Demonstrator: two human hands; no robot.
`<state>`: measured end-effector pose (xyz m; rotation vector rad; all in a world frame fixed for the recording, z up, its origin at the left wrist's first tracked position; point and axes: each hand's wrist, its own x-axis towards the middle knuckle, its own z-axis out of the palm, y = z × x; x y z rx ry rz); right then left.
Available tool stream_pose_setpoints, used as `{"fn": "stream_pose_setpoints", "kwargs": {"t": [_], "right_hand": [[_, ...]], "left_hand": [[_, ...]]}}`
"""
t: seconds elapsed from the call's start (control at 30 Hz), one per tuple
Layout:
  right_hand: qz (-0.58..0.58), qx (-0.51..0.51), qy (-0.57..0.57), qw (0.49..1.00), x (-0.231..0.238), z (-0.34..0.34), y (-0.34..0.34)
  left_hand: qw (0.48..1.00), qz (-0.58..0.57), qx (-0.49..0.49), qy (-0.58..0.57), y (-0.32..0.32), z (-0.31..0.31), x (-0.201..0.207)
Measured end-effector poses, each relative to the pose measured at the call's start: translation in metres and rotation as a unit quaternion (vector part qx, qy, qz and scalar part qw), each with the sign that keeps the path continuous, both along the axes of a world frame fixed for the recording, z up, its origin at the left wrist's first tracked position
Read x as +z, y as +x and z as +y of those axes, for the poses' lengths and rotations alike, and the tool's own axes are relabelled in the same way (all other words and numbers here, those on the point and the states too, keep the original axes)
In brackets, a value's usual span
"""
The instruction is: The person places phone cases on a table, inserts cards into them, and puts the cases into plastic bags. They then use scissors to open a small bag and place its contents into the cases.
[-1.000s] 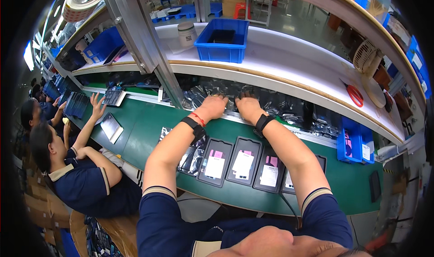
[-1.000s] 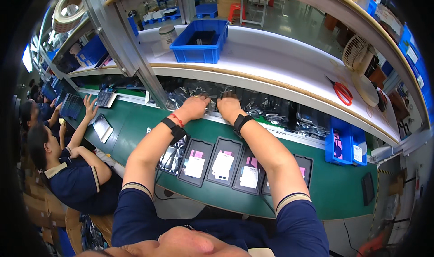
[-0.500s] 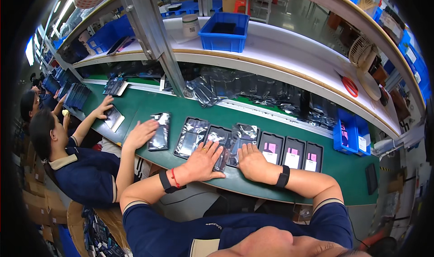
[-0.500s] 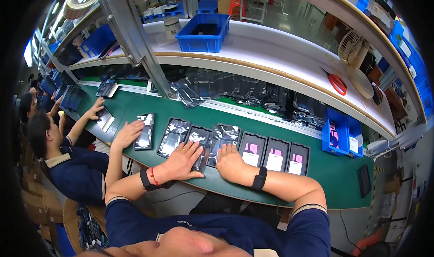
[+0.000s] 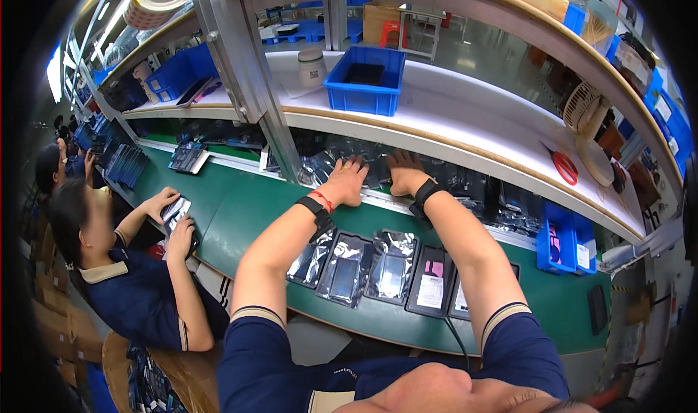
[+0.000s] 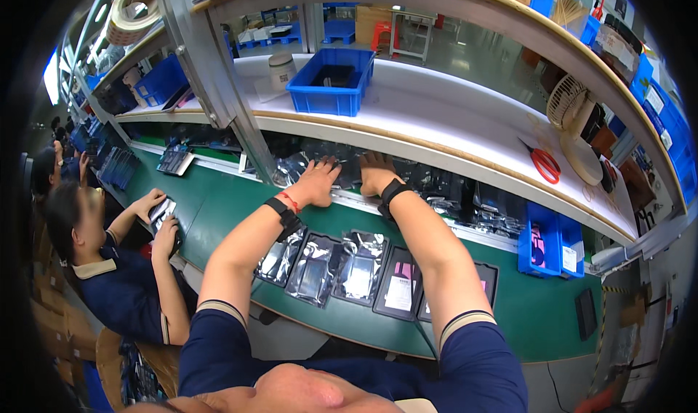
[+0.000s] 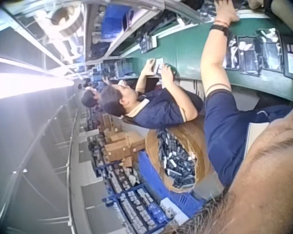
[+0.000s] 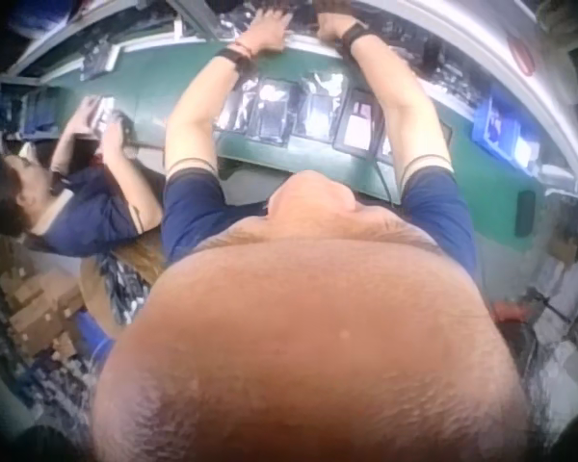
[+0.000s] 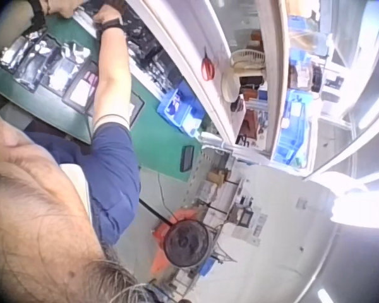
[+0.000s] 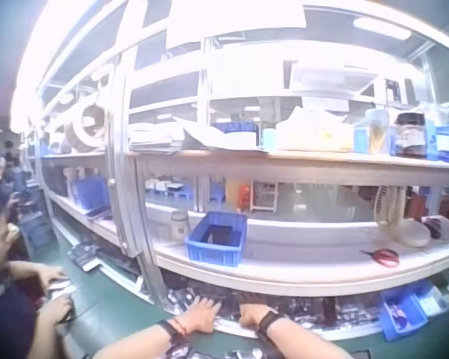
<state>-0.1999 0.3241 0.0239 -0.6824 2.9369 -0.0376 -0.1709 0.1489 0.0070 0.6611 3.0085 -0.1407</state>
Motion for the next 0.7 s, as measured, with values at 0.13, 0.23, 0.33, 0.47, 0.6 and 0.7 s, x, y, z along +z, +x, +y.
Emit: {"fn": "stream_pose_setpoints", "kwargs": {"t": [0.13,0.23,0.33,0.47,0.6,0.7], "right_hand": [[0.108,0.017,0.037,0.993,-0.034,0.0,-0.01],[0.136,0.071,0.061,0.986,-0.036,0.009,0.001],[0.157,0.091,0.073,0.981,-0.014,0.012,0.026],[0.331,0.147,-0.075,0.929,0.021,0.056,0.08],[0.231,-0.016,-0.211,0.95,0.051,0.123,0.161],[0.25,-0.079,-0.195,0.945,0.057,0.171,0.206]], "left_hand": [[0.998,-0.011,0.045,0.046,-0.014,0.0,-0.013],[0.999,0.008,0.019,0.047,-0.007,-0.003,-0.016],[0.998,0.052,-0.018,0.009,-0.002,-0.017,-0.032],[0.977,0.095,-0.056,0.182,0.024,-0.024,-0.022],[0.951,0.111,-0.113,0.264,0.102,0.031,0.021],[0.925,0.188,-0.241,0.224,0.151,0.078,0.014]]}}
